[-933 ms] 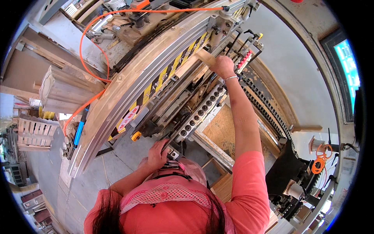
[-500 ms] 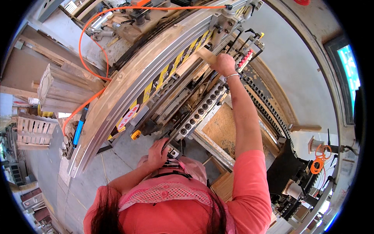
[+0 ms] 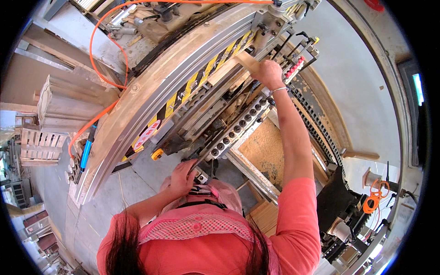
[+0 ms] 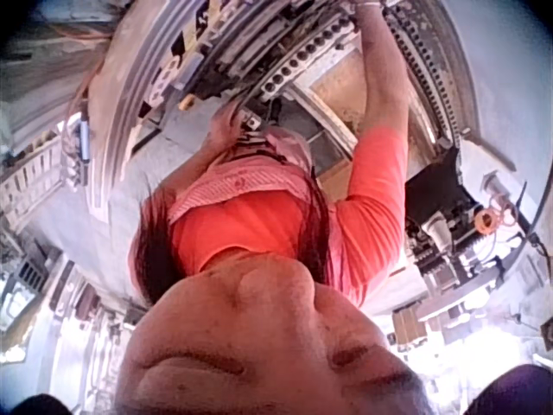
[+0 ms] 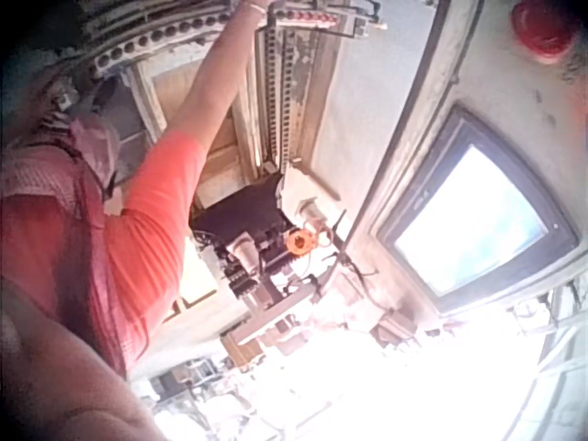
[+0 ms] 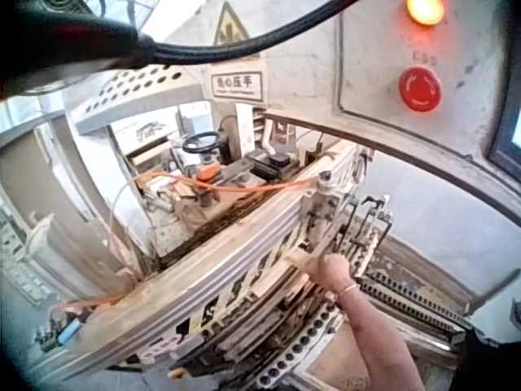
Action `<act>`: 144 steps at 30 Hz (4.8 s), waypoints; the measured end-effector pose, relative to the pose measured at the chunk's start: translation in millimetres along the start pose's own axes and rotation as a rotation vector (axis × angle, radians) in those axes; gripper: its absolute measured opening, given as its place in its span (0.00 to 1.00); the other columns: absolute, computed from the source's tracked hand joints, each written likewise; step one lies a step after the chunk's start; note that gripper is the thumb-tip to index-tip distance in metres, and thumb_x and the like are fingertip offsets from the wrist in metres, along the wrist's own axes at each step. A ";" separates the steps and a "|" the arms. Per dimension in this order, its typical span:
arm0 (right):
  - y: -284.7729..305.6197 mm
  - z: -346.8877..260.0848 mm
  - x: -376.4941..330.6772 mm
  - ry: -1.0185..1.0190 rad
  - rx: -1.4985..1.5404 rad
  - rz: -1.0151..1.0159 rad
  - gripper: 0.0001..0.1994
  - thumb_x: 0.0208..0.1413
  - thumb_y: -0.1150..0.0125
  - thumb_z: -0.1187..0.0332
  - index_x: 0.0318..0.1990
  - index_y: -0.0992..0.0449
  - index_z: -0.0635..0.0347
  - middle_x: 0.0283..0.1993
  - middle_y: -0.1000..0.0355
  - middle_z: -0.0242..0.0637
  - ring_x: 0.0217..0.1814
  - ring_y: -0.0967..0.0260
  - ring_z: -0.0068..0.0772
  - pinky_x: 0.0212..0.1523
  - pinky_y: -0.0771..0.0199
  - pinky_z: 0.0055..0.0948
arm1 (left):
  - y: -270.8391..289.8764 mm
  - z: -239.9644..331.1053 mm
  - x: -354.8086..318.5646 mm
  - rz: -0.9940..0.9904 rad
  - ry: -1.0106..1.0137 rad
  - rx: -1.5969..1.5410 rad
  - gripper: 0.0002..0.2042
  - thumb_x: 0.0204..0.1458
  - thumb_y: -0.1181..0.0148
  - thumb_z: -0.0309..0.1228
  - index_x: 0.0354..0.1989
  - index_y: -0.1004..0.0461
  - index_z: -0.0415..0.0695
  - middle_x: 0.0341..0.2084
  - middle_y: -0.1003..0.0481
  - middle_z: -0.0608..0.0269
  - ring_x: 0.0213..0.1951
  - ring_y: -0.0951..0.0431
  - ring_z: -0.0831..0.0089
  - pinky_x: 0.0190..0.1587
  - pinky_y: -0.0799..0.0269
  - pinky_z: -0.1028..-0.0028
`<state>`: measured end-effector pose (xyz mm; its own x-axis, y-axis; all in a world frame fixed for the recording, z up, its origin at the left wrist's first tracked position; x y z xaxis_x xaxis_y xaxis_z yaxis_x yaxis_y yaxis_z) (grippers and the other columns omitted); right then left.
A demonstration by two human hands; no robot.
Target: The person repeatedly feeds small wooden blocks into a woodworking machine and collects the processed pieces. They handle the blocks one at a time, placing them into the machine's feed mechanism and retrieving them after processing.
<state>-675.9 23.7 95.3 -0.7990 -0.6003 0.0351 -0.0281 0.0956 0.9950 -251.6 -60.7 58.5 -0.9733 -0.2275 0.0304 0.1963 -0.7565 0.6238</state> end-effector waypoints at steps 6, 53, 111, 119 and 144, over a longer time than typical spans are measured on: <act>3.2 -1.4 -0.3 0.005 0.016 0.038 0.16 0.32 0.37 0.58 0.25 0.21 0.62 0.28 0.26 0.47 0.33 0.26 0.46 0.36 0.24 0.37 | 1.6 3.0 2.0 -0.002 0.005 0.034 0.17 0.47 0.46 0.25 0.48 0.32 0.38 0.40 0.27 0.47 0.42 0.27 0.49 0.46 0.32 0.60; 100.4 -214.4 -876.9 -1.617 -0.283 0.068 0.30 0.33 0.27 0.60 0.48 0.29 0.61 0.47 0.31 0.43 0.51 0.36 0.47 0.51 0.33 0.39 | -24.0 -31.8 0.4 -0.137 -0.272 -0.097 0.23 0.55 0.58 0.26 0.60 0.46 0.35 0.55 0.38 0.41 0.57 0.38 0.48 0.58 0.44 0.61; 68.8 -0.8 -80.9 -0.017 0.090 0.206 0.17 0.36 0.32 0.59 0.30 0.25 0.63 0.36 0.29 0.46 0.38 0.28 0.46 0.39 0.26 0.38 | 1.6 11.2 8.6 0.030 -0.101 0.166 0.20 0.47 0.48 0.25 0.51 0.36 0.40 0.48 0.31 0.49 0.48 0.31 0.50 0.51 0.35 0.59; 24.4 2.8 -25.7 -0.070 -0.017 0.048 0.22 0.37 0.35 0.51 0.34 0.22 0.59 0.34 0.26 0.44 0.38 0.27 0.43 0.40 0.26 0.38 | 4.0 15.9 10.1 0.036 -0.101 0.161 0.20 0.46 0.47 0.24 0.50 0.36 0.38 0.47 0.31 0.49 0.46 0.30 0.50 0.50 0.34 0.59; 17.0 2.2 -17.3 0.032 0.047 -0.018 0.18 0.38 0.36 0.58 0.33 0.24 0.64 0.35 0.27 0.49 0.40 0.27 0.47 0.43 0.27 0.39 | -99.9 7.5 241.0 -0.116 0.288 -1.161 0.26 0.58 0.49 0.38 0.62 0.45 0.38 0.56 0.36 0.57 0.54 0.33 0.66 0.55 0.36 0.68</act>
<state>-663.9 37.4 111.4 -0.7782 -0.6276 0.0205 -0.0716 0.1211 0.9901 -506.6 -35.4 9.3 -0.9590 -0.1386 -0.2473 0.2437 -0.8488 -0.4692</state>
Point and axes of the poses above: each hand's wrist, its own x-axis towards the middle knuckle, its own y-axis out of the back of the hand, z = x × y, the point moved 9 cm from there along x, towards the middle knuckle
